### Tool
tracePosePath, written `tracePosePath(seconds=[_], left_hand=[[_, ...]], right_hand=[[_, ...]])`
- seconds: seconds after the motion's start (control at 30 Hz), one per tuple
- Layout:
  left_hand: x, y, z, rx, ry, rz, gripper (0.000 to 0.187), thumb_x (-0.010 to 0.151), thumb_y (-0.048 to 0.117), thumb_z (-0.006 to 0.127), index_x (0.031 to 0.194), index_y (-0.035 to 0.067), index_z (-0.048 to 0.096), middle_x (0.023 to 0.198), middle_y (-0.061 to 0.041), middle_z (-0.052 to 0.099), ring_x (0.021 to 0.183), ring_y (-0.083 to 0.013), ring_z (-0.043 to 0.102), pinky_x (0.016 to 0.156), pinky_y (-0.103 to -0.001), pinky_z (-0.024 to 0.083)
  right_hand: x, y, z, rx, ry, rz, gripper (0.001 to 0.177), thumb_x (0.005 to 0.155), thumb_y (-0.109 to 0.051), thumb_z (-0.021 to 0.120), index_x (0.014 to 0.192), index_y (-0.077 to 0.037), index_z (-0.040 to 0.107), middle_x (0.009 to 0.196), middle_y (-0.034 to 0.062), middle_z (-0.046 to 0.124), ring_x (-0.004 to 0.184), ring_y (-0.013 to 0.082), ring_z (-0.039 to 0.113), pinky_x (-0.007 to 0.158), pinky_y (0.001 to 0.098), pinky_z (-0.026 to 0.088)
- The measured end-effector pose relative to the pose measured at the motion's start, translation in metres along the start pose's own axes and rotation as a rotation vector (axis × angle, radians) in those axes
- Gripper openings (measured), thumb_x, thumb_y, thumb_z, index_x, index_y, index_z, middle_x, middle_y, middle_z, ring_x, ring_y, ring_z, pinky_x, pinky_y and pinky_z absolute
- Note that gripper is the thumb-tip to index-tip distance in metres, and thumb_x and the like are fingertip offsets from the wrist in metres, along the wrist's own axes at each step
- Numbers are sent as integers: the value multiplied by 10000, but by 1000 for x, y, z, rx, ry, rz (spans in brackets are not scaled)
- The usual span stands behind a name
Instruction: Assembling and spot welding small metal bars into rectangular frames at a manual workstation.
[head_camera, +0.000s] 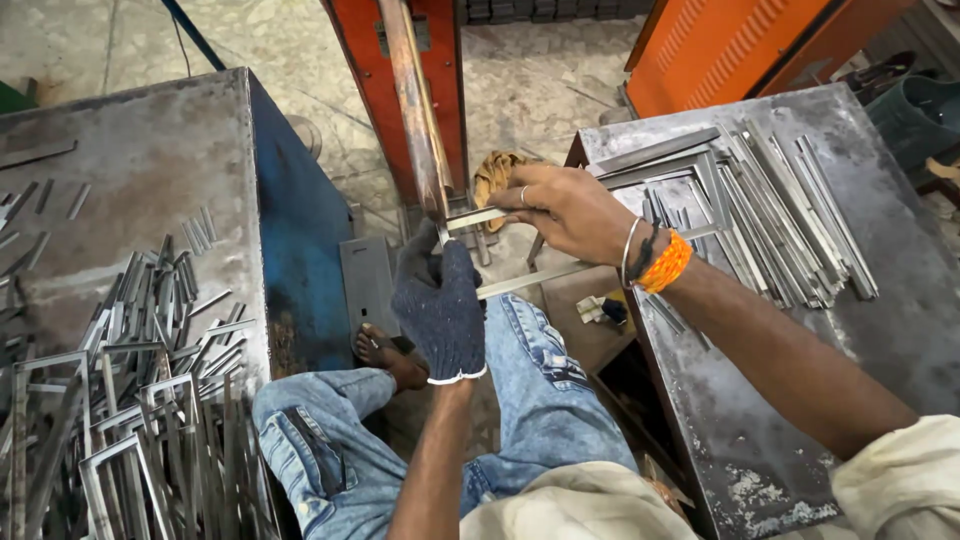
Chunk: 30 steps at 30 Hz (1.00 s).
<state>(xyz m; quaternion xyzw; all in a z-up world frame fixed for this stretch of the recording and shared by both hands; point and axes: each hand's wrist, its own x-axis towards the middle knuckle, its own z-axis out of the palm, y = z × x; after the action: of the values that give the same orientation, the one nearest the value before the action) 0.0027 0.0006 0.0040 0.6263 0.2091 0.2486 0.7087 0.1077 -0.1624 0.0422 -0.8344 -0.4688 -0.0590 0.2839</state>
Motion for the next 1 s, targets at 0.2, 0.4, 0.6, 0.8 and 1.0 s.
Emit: tracePosePath(seconds=[0.2, 0.4, 0.6, 0.8, 1.0], left_hand=[[0, -3, 0, 64, 11, 65, 296, 947, 107, 655, 1216, -11, 694, 671, -10, 599, 568, -54, 529, 505, -265, 438], [2, -16, -4, 215, 53, 176, 278, 954, 98, 694, 1210, -5, 726, 728, -19, 603, 641, -70, 508, 573, -277, 456], [-3, 6, -6, 61, -12, 4, 343, 927, 116, 648, 1254, 46, 722, 611, -47, 569, 533, -85, 500, 515, -282, 424], [-6, 1, -20, 295, -153, -1, 206, 986, 259, 697, 1070, 75, 736, 635, -14, 688, 446, -89, 596, 428, -300, 470], [-9, -106, -81, -281, -290, -317, 779, 1117, 620, 374, 990, -65, 724, 671, -116, 654, 464, -160, 570, 423, -317, 430]], right_hand=[[2, -3, -2, 5, 2, 1, 287, 933, -114, 678, 1206, -29, 703, 1038, 157, 644, 950, 376, 651, 779, 464, 505], [1, -1, 3, -27, -15, -3, 273, 926, -112, 677, 1186, -35, 710, 941, 163, 615, 903, 391, 633, 744, 481, 486], [-2, 17, 17, 173, -37, 94, 261, 975, -142, 665, 1217, -49, 699, 1068, 157, 673, 1006, 350, 667, 831, 438, 509], [-16, 11, 21, 37, 63, 52, 291, 954, -156, 681, 1230, -80, 731, 1170, 194, 667, 983, 352, 663, 821, 404, 514], [-22, -36, 17, 192, 24, 101, 314, 924, -85, 685, 1237, -75, 712, 963, 169, 624, 900, 353, 638, 776, 423, 498]])
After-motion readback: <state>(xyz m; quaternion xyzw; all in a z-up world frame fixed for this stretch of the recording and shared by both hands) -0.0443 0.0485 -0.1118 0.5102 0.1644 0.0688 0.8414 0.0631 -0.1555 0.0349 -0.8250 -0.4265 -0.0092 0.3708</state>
